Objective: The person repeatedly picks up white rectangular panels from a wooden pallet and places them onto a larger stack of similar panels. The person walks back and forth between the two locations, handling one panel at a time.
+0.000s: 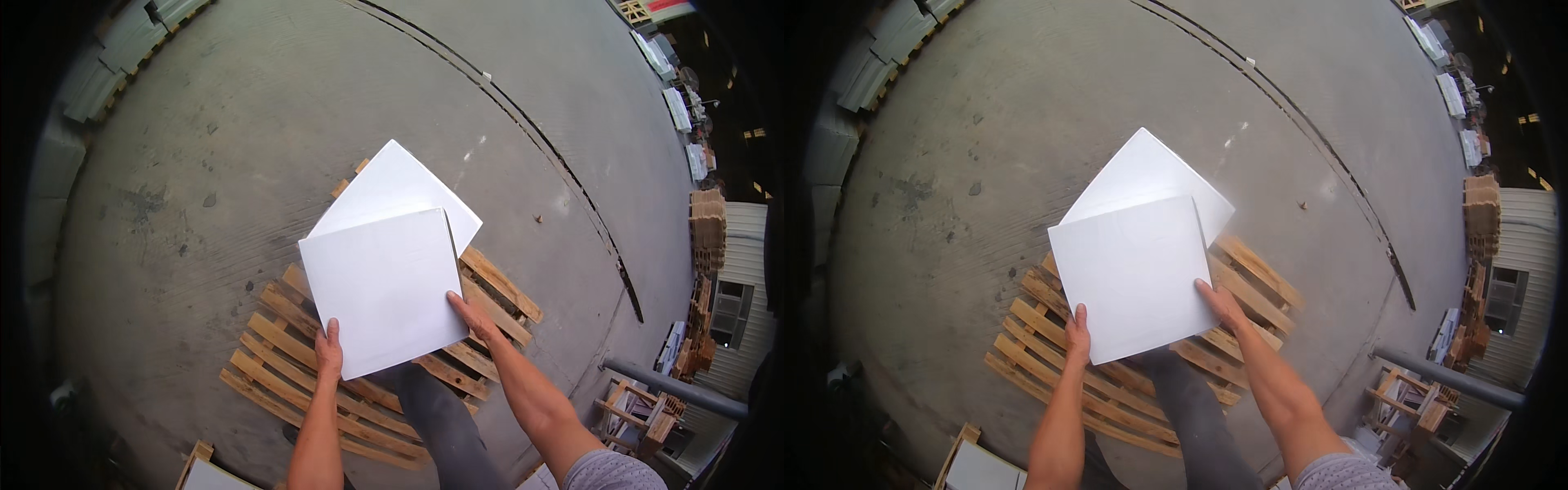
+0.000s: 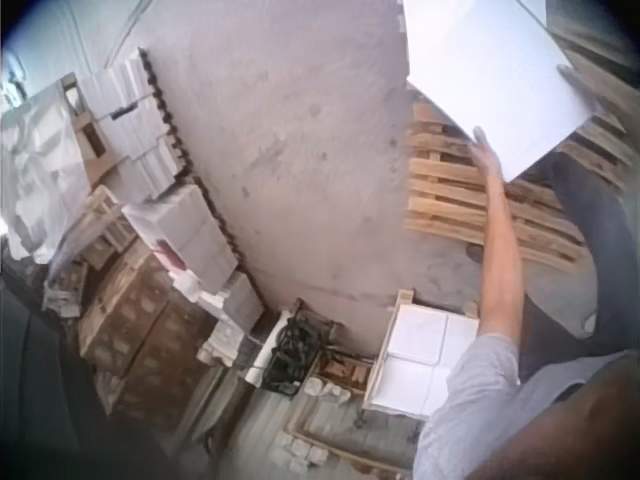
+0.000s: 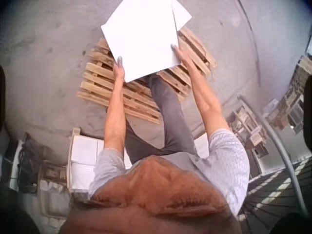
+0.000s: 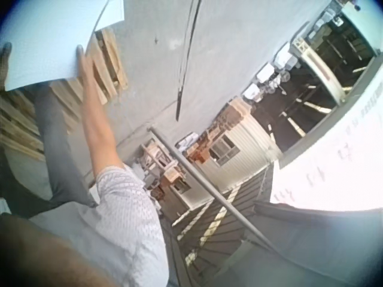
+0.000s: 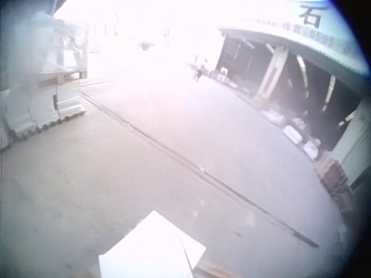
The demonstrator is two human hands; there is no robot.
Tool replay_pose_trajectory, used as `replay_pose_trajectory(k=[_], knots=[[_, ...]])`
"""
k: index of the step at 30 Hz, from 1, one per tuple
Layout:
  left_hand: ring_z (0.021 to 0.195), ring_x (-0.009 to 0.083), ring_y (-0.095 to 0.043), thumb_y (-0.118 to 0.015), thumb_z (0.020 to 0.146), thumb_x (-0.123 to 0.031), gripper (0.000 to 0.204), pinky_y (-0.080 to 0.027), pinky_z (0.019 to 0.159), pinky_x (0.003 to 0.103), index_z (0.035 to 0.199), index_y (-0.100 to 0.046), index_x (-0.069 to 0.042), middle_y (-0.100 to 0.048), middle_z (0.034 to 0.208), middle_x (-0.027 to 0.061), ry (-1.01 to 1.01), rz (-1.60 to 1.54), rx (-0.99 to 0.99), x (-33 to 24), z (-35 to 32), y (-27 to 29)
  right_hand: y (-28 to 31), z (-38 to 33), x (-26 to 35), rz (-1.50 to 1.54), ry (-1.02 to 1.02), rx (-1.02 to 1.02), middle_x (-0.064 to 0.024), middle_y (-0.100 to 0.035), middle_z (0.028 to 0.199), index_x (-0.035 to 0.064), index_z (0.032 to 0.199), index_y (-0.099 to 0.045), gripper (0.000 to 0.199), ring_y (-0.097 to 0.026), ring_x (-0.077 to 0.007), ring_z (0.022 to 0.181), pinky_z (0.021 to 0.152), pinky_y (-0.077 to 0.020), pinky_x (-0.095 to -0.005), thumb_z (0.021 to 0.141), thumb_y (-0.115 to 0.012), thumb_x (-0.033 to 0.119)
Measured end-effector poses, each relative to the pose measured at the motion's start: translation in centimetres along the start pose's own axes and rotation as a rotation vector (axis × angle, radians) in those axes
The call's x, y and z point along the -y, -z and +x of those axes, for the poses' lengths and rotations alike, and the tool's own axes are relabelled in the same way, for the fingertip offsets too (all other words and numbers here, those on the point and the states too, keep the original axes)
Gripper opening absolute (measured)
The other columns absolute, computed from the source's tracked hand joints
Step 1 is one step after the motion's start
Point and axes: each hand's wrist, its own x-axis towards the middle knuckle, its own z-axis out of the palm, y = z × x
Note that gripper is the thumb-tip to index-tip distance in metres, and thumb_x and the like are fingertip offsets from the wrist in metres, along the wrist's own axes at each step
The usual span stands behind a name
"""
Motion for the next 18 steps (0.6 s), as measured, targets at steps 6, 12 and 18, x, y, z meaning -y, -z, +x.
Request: replay_pose_trajectory(k=[6, 12, 18], knots=[[0.093, 0.0262, -0.057, -0.044, 0.085, -0.058, 0.075, -0.044, 0.081, 0.035, 0.113, -0.049, 0.011, -0.059, 0.104, 0.0196, 0.184, -0.233, 0.007, 2.8, -10.7, 3.9, 1.0, -8.1, 0.8, -0.145, -0.061, 0.263, -0.0192, -0.063, 0.090, -0.0042, 0.105, -0.061, 0.077, -0.061, -0.0282, 0.086, 0.077, -0.0452, -0.0362, 0.073, -0.052, 0.065], [0.102, 0.0250, -0.054, -0.044, 0.089, -0.050, 0.065, -0.043, 0.087, 0.035, 0.120, -0.046, 0.007, -0.056, 0.114, 0.0156, 0.438, -0.179, 0.100, 2.4, -20.1, 12.2, -1.9, -20.3, 0.6, -0.443, -0.080, 0.290, -0.0229, -0.062, 0.096, -0.0041, 0.099, -0.063, 0.081, -0.059, -0.0335, 0.091, 0.081, -0.0433, -0.0370, 0.072, -0.047, 0.070], [0.102, 0.0253, -0.054, -0.043, 0.089, -0.048, 0.063, -0.043, 0.087, 0.036, 0.120, -0.047, 0.006, -0.057, 0.112, 0.0155, 0.342, -0.221, 0.142, 1.0, -29.1, 22.8, -9.9, -26.9, -1.6, -0.707, -0.158, 0.546, -0.0209, -0.056, 0.115, -0.0029, 0.109, -0.059, 0.075, -0.053, -0.0321, 0.107, 0.090, -0.0386, -0.0380, 0.079, -0.043, 0.064]])
